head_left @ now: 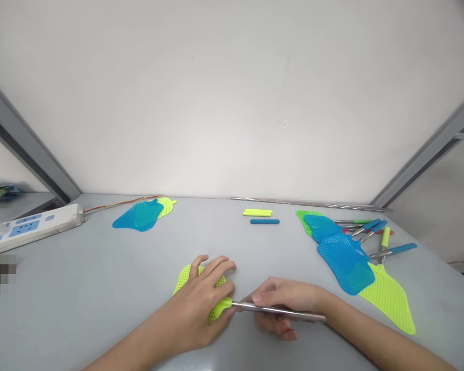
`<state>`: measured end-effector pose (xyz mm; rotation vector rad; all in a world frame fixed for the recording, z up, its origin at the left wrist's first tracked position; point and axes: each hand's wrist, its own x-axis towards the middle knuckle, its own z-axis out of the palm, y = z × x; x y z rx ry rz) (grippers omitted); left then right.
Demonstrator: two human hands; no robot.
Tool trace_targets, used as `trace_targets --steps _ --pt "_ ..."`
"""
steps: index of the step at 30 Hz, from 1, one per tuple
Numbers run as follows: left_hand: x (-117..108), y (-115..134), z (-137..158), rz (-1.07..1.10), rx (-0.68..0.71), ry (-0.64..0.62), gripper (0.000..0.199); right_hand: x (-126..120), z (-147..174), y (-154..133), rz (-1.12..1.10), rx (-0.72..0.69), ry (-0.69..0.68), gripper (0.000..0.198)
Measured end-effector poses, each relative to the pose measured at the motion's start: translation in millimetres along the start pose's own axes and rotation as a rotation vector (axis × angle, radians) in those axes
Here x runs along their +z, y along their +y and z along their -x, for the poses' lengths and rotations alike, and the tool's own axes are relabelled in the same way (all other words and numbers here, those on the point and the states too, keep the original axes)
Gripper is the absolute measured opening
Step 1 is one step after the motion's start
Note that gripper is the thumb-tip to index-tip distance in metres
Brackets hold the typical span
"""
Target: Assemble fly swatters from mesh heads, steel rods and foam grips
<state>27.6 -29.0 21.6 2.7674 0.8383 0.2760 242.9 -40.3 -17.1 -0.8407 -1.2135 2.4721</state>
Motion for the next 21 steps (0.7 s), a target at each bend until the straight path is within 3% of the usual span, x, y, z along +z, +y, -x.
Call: trace_targets --steps 6,15,21 --pt "3 -14 2 0.051 0.061 -0.072 0.017 -7 7 -6 0.101 0.116 -0.062 0.033" --pt "0 -22 6 0.089 0.062 -0.122 0.016 -20 19 -16 0.336 0.171 0.077 0.036" --pt "4 -18 8 0.205 0.104 -0.178 0.016 -25 22 -16 0.403 0.19 0.091 0.038"
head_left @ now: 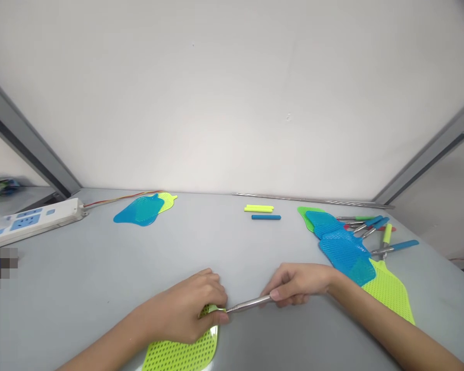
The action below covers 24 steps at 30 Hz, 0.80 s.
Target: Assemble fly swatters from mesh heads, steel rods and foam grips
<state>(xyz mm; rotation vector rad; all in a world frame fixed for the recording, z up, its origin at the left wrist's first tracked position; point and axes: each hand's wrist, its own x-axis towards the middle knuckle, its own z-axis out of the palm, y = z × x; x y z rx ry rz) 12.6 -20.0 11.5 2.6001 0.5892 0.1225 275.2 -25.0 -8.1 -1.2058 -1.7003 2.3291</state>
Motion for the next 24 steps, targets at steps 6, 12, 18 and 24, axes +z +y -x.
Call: trace_targets --steps 6,12,18,24 --pt "5 11 -3 -0.011 -0.084 0.014 0.021 -1 2 -2 -0.012 -0.015 0.008 0.035" --pt "9 17 -2 0.01 -0.094 0.026 0.02 3 5 -8 -0.006 0.027 0.011 0.032" --pt "10 20 -2 0.026 -0.101 0.009 0.019 2 6 -8 0.027 0.06 -0.017 0.031" --pt "16 18 -2 0.032 -0.099 0.083 0.018 7 1 -6 0.015 0.038 -0.009 0.035"
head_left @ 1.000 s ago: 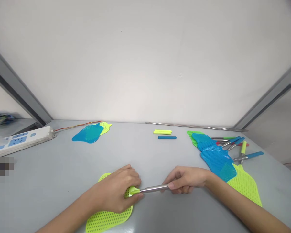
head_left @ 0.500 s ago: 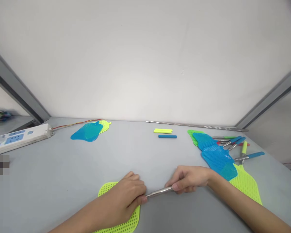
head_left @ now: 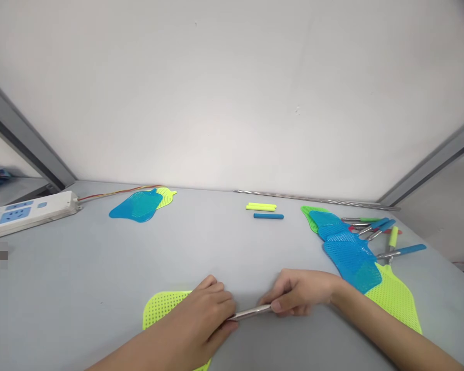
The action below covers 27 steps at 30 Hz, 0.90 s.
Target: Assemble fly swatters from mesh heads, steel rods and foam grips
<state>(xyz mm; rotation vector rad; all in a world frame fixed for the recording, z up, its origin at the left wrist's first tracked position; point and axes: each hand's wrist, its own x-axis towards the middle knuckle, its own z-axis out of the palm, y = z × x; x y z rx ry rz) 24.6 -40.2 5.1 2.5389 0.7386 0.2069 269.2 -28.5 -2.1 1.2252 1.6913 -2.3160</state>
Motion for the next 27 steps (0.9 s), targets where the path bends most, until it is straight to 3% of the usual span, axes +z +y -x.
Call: trace_targets --steps 5,12,20,24,27 --pt "0 -7 -1 -0.036 -0.031 0.02 0.019 6 -5 1 -0.068 -0.042 0.032 0.035" --pt "-7 -7 -5 -0.072 -0.049 0.007 0.021 7 -7 1 -0.208 -0.134 -0.044 0.035" --pt "-11 -19 -4 -0.092 -0.04 0.023 0.021 1 -10 4 -0.226 -0.177 0.003 0.042" --pt "-15 -26 -3 -0.091 -0.111 0.07 0.023 -8 -10 5 -0.253 -0.225 0.126 0.039" --pt "-18 -28 -3 -0.09 -0.149 0.09 0.024 -19 -8 6 -0.333 -0.302 0.349 0.037"
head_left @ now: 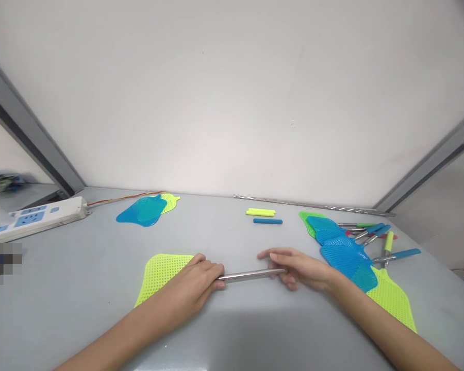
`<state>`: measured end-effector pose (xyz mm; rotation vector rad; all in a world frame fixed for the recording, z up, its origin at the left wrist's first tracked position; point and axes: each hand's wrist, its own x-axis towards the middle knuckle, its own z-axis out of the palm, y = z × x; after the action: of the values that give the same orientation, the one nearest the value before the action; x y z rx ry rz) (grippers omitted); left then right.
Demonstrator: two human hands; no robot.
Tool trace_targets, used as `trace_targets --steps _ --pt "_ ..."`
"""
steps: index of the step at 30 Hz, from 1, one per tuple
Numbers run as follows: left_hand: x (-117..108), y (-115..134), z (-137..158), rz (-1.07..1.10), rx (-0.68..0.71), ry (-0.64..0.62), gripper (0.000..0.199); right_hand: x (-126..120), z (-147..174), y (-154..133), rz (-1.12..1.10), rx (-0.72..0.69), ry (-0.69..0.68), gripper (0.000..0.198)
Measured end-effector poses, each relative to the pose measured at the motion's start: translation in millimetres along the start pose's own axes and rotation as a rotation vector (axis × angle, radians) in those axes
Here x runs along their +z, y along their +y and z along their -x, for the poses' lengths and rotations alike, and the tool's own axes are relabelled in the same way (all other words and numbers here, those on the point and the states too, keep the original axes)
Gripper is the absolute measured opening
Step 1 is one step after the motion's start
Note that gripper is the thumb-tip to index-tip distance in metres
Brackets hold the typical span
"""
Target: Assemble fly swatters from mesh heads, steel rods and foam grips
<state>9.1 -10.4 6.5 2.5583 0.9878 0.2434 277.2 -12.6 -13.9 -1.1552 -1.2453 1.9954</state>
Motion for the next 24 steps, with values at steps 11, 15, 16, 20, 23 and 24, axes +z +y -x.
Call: trace_targets --steps 11,15,16,20,23,24 --pt "6 1 1 0.059 -0.009 -0.032 0.027 -24 -4 -3 -0.122 -0.187 0.419 0.061" --pt "5 -1 0 0.074 -0.034 -0.041 0.028 -27 -7 -3 -0.145 -0.185 0.424 0.064" --pt "4 -1 0 0.078 -0.038 -0.042 0.028 -28 -7 -3 -0.155 -0.181 0.416 0.063" --pt "3 -1 -1 0.103 -0.051 -0.045 0.028 -33 -10 -3 -0.138 -0.183 0.4 0.061" --pt "3 -1 -2 0.097 -0.06 -0.048 0.029 -34 -10 -2 -0.091 -0.193 0.422 0.061" --pt "3 -1 -2 0.092 -0.061 -0.05 0.029 -34 -11 -2 -0.077 -0.195 0.433 0.061"
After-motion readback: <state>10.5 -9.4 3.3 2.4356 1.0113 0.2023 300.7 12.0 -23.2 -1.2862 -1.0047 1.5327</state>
